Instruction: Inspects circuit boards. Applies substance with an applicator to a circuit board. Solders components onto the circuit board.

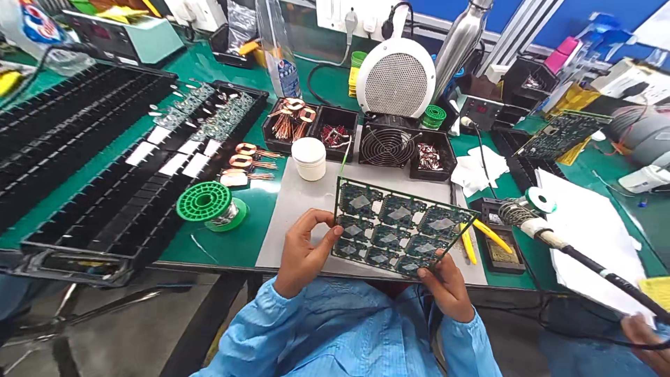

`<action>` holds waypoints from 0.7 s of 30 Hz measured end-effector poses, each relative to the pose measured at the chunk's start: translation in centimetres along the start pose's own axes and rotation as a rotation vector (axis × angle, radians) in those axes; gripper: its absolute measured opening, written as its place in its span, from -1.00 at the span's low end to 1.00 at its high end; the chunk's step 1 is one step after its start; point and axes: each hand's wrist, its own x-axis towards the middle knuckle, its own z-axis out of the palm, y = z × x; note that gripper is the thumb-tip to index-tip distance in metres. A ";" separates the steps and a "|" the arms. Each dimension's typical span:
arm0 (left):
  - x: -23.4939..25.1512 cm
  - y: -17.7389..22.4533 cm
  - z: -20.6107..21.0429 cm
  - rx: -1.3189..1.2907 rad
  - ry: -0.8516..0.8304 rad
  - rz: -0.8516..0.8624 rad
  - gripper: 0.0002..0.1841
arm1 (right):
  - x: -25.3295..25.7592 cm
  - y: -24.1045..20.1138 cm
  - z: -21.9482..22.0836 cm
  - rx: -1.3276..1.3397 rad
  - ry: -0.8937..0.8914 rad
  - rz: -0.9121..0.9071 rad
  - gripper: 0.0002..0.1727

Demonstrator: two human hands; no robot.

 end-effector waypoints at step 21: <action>-4.9 -0.7 1.2 0.681 -0.014 0.837 -0.88 | -0.4 -3.4 1.8 0.009 0.142 0.204 -0.34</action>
